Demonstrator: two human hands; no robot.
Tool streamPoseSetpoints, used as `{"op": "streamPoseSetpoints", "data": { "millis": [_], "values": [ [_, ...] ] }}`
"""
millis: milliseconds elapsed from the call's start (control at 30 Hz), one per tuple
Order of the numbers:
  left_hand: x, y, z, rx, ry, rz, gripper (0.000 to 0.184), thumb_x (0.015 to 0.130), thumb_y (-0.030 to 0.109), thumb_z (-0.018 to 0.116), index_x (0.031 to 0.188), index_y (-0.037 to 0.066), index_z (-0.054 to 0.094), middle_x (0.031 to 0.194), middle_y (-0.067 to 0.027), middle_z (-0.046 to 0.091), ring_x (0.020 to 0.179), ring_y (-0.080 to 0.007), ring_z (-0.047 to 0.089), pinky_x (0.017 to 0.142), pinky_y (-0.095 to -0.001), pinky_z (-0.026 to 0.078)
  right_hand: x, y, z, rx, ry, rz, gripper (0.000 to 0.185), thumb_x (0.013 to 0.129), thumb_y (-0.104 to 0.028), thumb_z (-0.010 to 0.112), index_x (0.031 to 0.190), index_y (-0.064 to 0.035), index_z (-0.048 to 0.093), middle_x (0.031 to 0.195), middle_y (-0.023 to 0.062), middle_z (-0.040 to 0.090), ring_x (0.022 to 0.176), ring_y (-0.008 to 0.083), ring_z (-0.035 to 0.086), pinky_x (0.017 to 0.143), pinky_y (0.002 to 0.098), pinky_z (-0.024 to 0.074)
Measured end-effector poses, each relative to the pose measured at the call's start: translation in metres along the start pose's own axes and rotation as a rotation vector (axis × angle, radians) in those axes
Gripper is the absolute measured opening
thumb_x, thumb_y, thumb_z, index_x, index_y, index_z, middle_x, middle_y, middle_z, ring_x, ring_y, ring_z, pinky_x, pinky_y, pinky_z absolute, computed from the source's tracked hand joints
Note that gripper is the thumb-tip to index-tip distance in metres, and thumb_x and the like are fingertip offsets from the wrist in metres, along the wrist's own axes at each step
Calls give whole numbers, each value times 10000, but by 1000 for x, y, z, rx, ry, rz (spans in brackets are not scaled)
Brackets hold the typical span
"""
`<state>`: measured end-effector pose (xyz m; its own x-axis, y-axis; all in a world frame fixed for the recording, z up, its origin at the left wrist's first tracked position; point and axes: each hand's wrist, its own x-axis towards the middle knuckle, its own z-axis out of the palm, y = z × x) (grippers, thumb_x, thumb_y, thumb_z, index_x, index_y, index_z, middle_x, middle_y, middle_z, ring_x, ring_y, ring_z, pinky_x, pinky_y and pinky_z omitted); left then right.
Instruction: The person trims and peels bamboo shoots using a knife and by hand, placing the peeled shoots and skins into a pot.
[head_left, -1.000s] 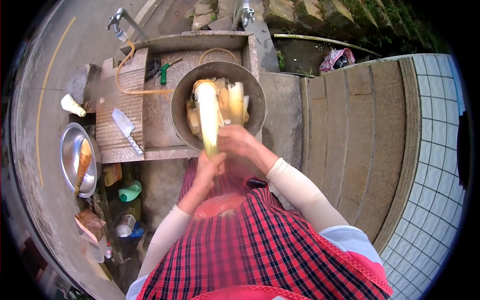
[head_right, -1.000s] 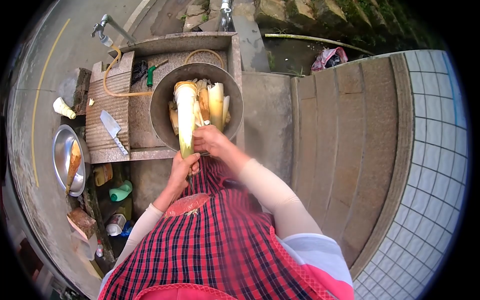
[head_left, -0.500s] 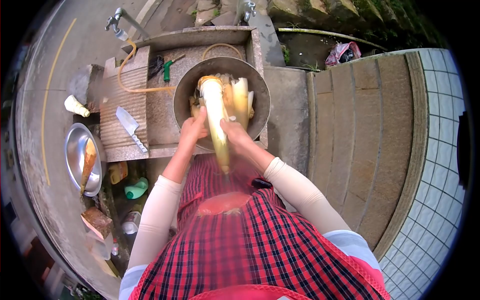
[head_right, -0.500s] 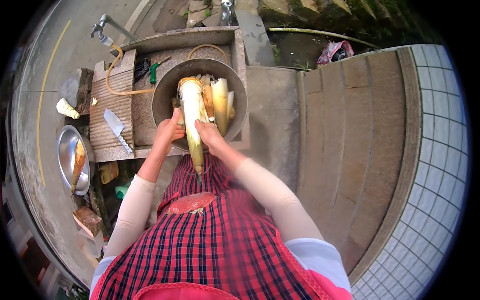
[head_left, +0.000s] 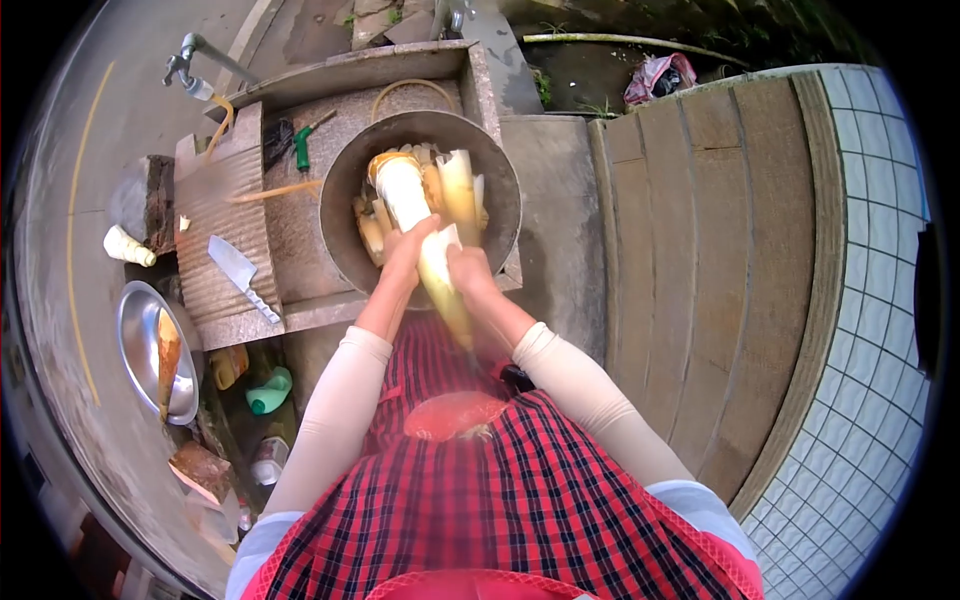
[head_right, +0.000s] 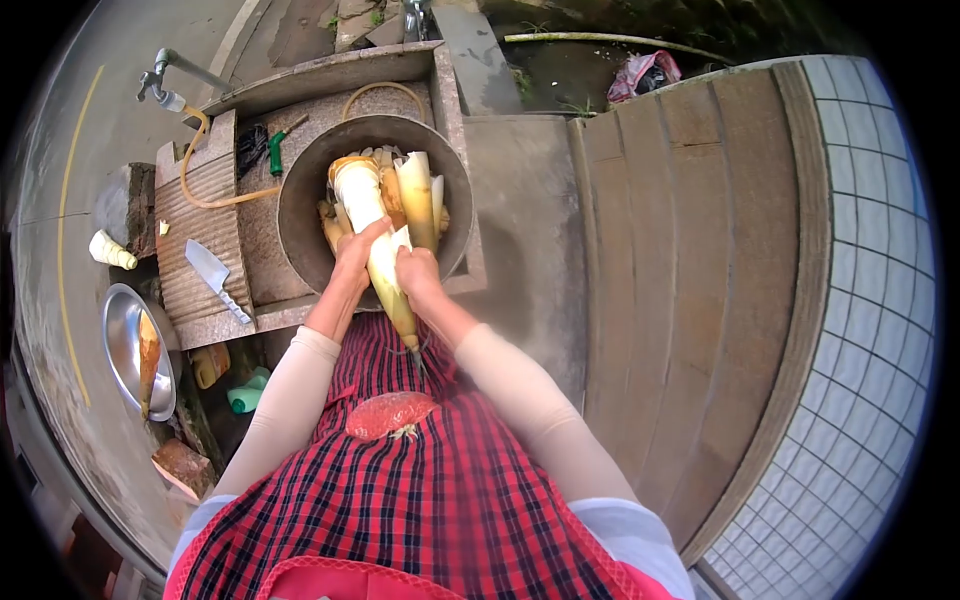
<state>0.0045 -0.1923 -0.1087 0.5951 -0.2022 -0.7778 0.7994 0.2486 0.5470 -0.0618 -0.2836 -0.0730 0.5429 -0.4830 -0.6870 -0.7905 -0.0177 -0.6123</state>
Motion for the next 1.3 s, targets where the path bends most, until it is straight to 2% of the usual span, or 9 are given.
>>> {"op": "streamPoseSetpoints", "data": {
  "millis": [167,300,500,633,733,833,1000,1100,1300],
  "values": [
    [-6,-8,-3,-334,-127,-71,394,799,150,685,1121,-10,524,982,-107,614,856,-233,619,730,-361,530,-15,-8,-12,-322,217,-282,306,906,-220,493,911,49,638,818,202,645,769,266,633,710,364,463],
    [-5,0,5,-540,-270,-105,432,840,225,640,1181,24,467,1020,-115,598,905,-262,603,781,-397,521,-31,-23,-26,453,22,-517,232,939,-163,472,894,11,618,767,75,653,698,113,561,663,276,455],
    [-21,31,11,-537,-300,-139,425,836,254,628,1157,16,480,936,-122,611,770,-265,619,704,-419,544,-98,-75,-73,253,-308,-502,172,937,-115,470,935,19,578,763,36,624,686,59,543,646,235,447],
    [-17,38,-13,-604,-278,-228,384,852,262,611,1088,-18,498,856,-127,593,659,-227,603,577,-359,543,-153,-116,-133,71,-144,-1267,175,958,-88,371,844,-37,494,543,-10,433,555,111,512,825,428,418],
    [-16,30,-17,-625,-310,-212,401,865,308,605,1076,-19,503,828,-118,587,650,-214,602,544,-327,532,-116,-112,-127,-6,33,-725,169,941,-150,482,929,14,518,618,30,531,599,178,573,796,374,449],
    [-35,38,-23,-635,-292,-241,429,878,346,593,1087,-17,501,839,-121,592,683,-213,607,562,-319,534,-42,-80,-84,-499,131,-1083,208,893,-170,581,941,32,564,757,66,605,711,171,598,718,316,481],
    [-61,38,-53,-168,-171,-155,417,881,311,600,1108,-25,501,870,-112,609,745,-203,637,591,-329,552,-34,-73,-81,463,-698,-171,116,836,-116,646,883,-18,605,828,84,618,799,173,596,704,303,483],
    [-93,49,-47,138,-123,-28,438,854,205,648,1156,-61,473,916,-119,607,810,-202,638,662,-323,544,-30,-69,-77,691,-855,-173,103,853,-111,633,916,-38,596,816,77,616,744,187,605,696,295,501],
    [-130,69,-32,975,197,929,208,758,45,672,957,-5,635,852,-103,576,724,-237,603,665,-300,469,-33,-71,-66,937,-1092,-191,85,863,-118,616,868,-41,579,787,73,597,725,181,579,687,308,486]
  ]
}}
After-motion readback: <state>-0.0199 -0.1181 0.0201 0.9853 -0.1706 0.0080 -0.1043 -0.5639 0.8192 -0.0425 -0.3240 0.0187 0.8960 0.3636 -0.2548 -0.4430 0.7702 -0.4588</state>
